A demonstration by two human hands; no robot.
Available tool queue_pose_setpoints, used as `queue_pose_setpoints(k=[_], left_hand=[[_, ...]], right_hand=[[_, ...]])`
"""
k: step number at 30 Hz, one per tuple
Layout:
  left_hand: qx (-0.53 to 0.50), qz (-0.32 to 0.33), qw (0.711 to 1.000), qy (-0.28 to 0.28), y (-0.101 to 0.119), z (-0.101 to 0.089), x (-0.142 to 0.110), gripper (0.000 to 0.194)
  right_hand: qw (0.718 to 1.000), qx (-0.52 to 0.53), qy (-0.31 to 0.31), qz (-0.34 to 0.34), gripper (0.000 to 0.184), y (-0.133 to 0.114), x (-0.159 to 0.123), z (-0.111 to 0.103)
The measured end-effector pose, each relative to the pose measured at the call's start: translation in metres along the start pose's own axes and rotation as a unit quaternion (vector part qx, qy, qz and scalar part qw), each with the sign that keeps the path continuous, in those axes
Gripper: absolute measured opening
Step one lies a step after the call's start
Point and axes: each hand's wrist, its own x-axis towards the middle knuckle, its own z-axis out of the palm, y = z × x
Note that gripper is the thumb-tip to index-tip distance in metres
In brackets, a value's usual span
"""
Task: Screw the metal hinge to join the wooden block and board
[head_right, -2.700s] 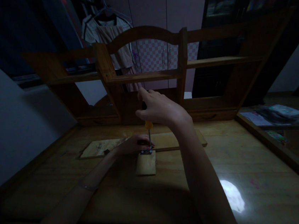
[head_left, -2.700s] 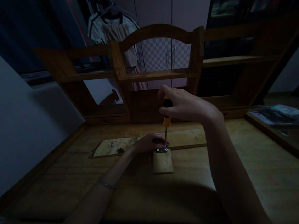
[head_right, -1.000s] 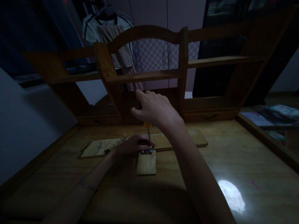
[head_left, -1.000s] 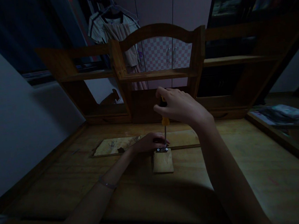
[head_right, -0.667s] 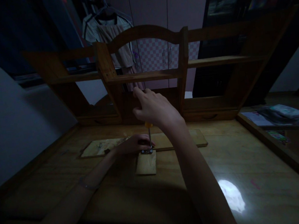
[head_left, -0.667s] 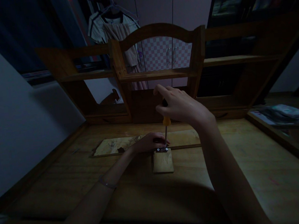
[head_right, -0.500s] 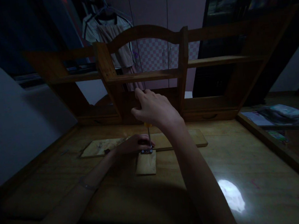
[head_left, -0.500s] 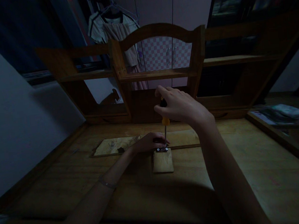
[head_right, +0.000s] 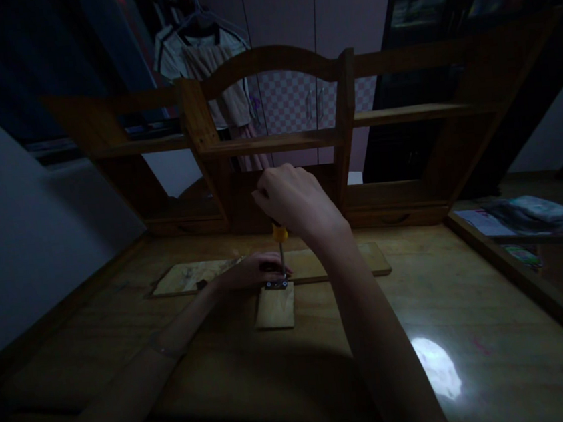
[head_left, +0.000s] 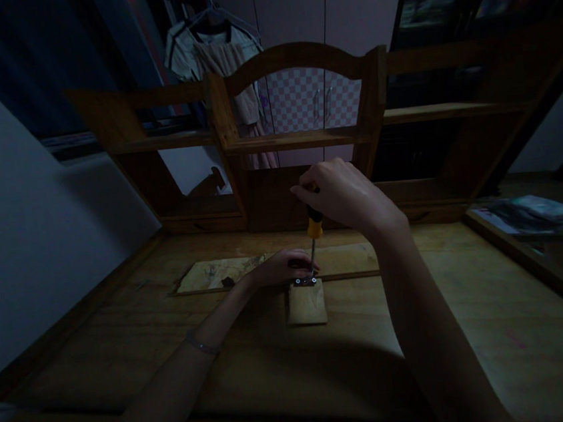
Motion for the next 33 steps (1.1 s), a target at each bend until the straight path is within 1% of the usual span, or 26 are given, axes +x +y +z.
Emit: queue_pose_setpoints(k=[3,7,10,15,17,20,22,25,30,33], left_hand=[[0.006,-0.011,1.0,0.0,0.002,-0.001,0.0,0.02],[0.019,-0.01,1.0,-0.001,0.006,-0.002,0.0,0.022],[0.021,-0.01,1.0,-0.001,0.007,-0.002,0.0,0.022],[0.018,-0.015,1.0,-0.001,0.007,-0.002,0.001,0.022],[0.012,-0.007,1.0,-0.002,0.007,-0.001,0.0,0.022],[0.008,-0.002,1.0,-0.004,0.009,-0.001,-0.001,0.022],[0.008,-0.002,1.0,-0.005,0.01,-0.001,-0.001,0.022],[0.015,0.0,1.0,-0.002,0.01,-0.001,-0.001,0.022],[0.0,-0.001,1.0,-0.004,0.01,0.0,-0.001,0.021],[-0.002,0.0,1.0,0.0,0.009,0.0,-0.001,0.021]], right_hand=[[1.0,0.017,0.001,-0.013,0.021,0.001,-0.001,0.003],[0.997,0.077,-0.005,-0.024,0.034,0.002,-0.003,0.003],[0.995,0.096,-0.023,-0.021,0.034,0.001,-0.003,0.004],[0.999,0.041,-0.012,0.007,0.033,0.0,-0.001,0.011],[1.0,0.024,-0.007,0.004,0.03,-0.001,-0.001,0.013],[0.999,0.04,-0.014,-0.021,0.026,-0.004,-0.001,0.01],[0.997,0.06,-0.024,-0.03,0.031,-0.007,-0.001,0.007],[0.997,0.07,-0.028,-0.025,0.035,-0.009,-0.002,0.006],[1.0,0.028,-0.004,-0.014,0.024,-0.006,0.0,0.009],[0.999,0.031,-0.007,-0.028,0.019,-0.005,0.001,0.007]])
